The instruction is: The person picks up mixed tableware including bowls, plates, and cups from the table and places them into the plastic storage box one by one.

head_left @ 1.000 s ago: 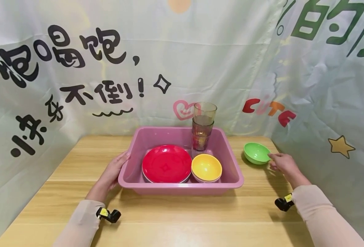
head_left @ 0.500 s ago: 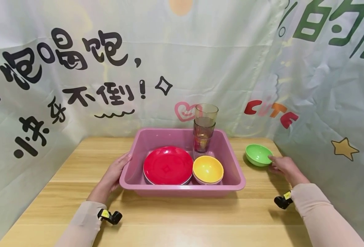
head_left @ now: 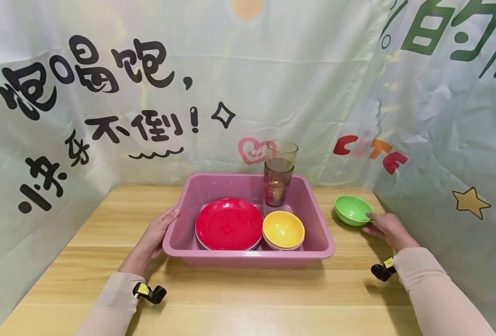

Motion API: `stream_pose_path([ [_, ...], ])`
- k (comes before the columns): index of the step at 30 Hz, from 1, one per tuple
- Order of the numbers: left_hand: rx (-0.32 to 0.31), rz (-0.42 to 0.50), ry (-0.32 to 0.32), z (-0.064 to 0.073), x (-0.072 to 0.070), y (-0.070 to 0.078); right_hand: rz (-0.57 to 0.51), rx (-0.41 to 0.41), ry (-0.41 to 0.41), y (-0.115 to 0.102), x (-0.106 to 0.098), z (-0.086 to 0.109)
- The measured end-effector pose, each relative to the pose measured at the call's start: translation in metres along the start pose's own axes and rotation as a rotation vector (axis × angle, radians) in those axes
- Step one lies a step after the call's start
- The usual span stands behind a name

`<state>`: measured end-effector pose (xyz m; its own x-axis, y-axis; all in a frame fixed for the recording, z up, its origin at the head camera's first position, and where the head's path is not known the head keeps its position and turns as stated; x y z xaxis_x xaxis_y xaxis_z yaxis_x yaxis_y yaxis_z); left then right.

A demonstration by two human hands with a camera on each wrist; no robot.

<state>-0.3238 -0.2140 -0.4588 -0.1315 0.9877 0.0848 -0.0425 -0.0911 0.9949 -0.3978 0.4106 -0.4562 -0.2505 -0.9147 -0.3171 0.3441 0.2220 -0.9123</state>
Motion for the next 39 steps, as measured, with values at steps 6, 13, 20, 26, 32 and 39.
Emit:
stream_pose_path([
  [6, 0.003, -0.005, -0.001, -0.001, 0.0, 0.0, -0.002, -0.009, 0.003, 0.0, 0.001, 0.0],
  [13, -0.005, 0.0, 0.004, 0.0, 0.001, 0.001, -0.012, -0.006, -0.004, 0.0, 0.0, 0.0],
  [20, -0.015, 0.027, -0.01, 0.001, 0.0, 0.002, 0.006, 0.007, -0.005, -0.002, -0.002, 0.003],
  [26, -0.012, 0.025, -0.008, 0.0, -0.001, 0.004, 0.04, 0.01, -0.008, -0.005, -0.004, 0.004],
  [32, -0.013, 0.011, 0.009, 0.0, 0.0, 0.005, 0.041, -0.018, -0.025, -0.008, -0.007, 0.009],
  [39, -0.035, -0.013, 0.012, 0.001, 0.0, 0.005, 0.069, -0.079, -0.053, -0.012, -0.011, 0.018],
])
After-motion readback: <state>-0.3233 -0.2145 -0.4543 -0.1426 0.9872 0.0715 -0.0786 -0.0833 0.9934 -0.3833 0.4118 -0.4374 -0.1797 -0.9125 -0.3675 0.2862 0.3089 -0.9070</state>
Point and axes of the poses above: each hand's wrist, its own z-axis away from the middle knuckle, its own x-axis out of the palm, y = z × x, the point moved 3 cm from there along -z, towards the middle knuckle, and after that the axes turned 13 degrees about y, right-handed, at the moved point
